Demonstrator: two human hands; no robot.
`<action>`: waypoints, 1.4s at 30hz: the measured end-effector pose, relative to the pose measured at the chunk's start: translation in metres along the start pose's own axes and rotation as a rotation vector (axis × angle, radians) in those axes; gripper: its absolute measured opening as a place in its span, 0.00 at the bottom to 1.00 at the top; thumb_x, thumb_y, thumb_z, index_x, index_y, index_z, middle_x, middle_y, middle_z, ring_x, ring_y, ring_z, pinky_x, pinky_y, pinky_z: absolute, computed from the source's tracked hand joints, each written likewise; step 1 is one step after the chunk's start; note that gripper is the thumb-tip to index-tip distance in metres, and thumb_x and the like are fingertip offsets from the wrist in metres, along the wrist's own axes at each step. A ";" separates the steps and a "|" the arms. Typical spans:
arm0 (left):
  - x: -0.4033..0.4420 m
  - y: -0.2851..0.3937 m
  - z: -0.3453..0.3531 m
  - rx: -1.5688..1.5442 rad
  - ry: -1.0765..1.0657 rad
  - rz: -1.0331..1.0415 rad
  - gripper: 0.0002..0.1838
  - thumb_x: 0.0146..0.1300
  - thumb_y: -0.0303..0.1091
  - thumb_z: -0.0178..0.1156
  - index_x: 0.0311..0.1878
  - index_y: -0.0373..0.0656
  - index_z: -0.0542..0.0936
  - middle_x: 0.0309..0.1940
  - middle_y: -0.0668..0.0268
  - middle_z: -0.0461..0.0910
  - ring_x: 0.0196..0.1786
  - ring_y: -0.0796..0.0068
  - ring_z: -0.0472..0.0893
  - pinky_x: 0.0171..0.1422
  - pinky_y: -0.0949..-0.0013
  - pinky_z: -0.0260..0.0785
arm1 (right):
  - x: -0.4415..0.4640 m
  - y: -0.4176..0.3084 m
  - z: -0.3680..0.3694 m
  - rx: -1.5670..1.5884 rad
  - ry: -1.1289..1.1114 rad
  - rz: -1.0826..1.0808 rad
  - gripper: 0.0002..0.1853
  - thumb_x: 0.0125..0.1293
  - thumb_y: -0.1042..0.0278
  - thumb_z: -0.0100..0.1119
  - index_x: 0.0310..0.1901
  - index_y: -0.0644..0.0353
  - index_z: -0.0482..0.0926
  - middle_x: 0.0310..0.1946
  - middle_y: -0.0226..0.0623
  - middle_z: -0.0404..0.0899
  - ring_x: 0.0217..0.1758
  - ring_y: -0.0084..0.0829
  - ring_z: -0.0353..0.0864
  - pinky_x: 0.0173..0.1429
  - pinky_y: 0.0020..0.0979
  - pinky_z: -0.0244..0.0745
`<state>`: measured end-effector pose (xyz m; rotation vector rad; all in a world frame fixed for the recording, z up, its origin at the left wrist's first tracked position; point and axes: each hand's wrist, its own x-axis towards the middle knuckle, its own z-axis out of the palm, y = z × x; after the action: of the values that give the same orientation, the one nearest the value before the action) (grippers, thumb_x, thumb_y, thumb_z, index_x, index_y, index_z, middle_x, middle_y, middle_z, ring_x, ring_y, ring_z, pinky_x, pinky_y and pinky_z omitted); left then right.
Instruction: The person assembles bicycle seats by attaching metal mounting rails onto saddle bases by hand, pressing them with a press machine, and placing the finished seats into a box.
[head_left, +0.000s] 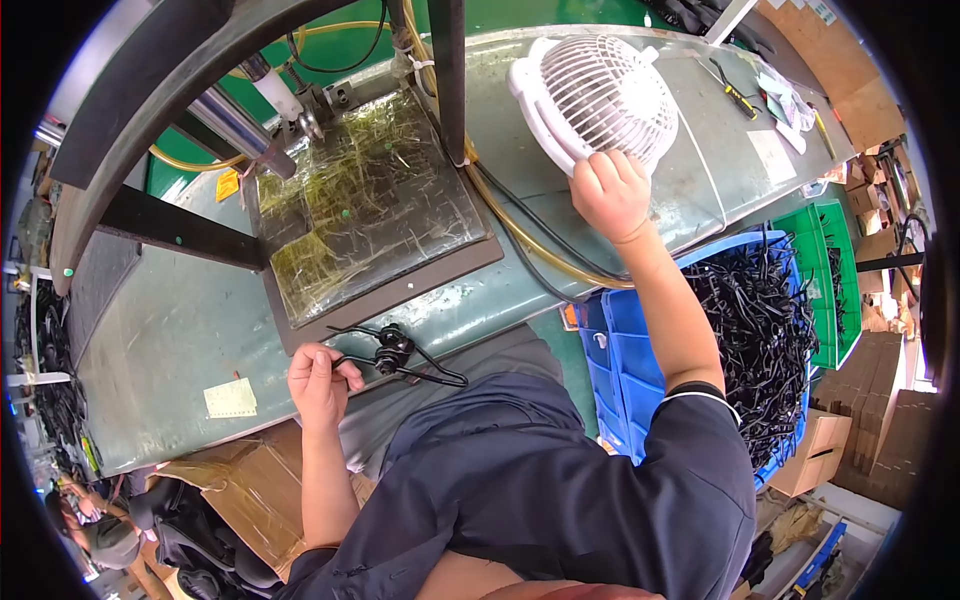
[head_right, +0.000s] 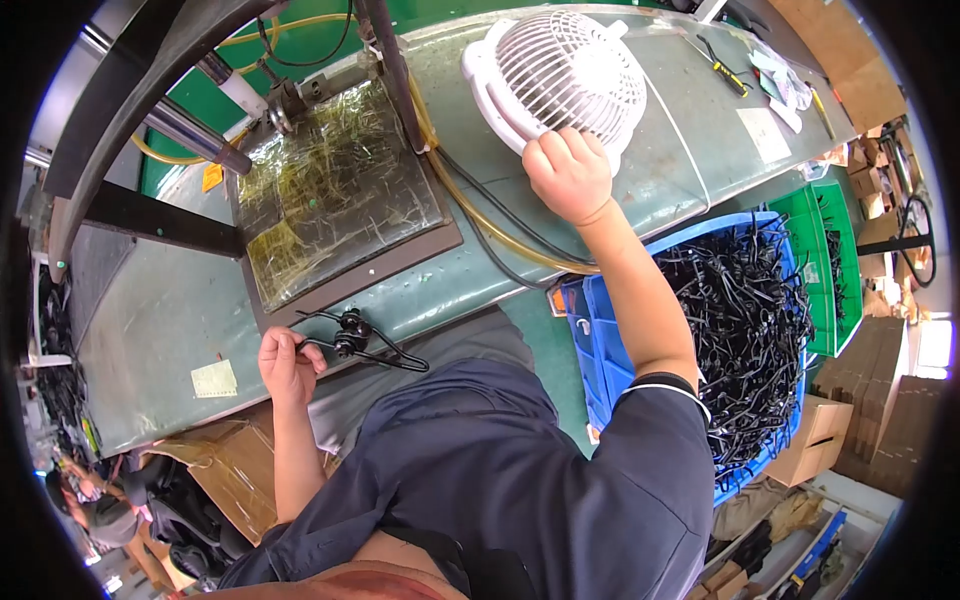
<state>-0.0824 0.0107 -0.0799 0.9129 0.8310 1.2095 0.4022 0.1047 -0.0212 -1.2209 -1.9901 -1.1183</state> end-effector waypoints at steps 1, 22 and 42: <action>0.001 0.001 0.001 -0.007 0.003 -0.008 0.12 0.82 0.40 0.57 0.45 0.40 0.77 0.27 0.55 0.85 0.24 0.66 0.83 0.30 0.67 0.78 | 0.000 0.001 0.000 0.004 0.006 0.007 0.11 0.45 0.69 0.63 0.33 0.50 0.75 0.27 0.26 0.69 0.30 0.29 0.73 0.34 0.33 0.66; -0.002 -0.003 0.001 -0.017 0.008 0.018 0.12 0.82 0.39 0.59 0.45 0.40 0.77 0.27 0.56 0.85 0.24 0.67 0.83 0.29 0.68 0.77 | 0.039 0.124 -0.060 -0.107 0.111 0.660 0.28 0.58 0.46 0.82 0.45 0.65 0.83 0.37 0.46 0.86 0.39 0.50 0.87 0.45 0.43 0.82; -0.003 0.001 0.002 -0.077 -0.006 0.029 0.12 0.83 0.38 0.56 0.45 0.40 0.77 0.28 0.56 0.84 0.24 0.68 0.83 0.28 0.68 0.77 | -0.026 0.340 -0.127 -0.071 -0.350 0.866 0.27 0.68 0.37 0.70 0.46 0.57 0.87 0.31 0.36 0.83 0.35 0.31 0.79 0.46 0.34 0.76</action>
<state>-0.0814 0.0077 -0.0783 0.8682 0.7637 1.2553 0.7225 0.0663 0.1475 -2.1293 -1.3489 -0.5520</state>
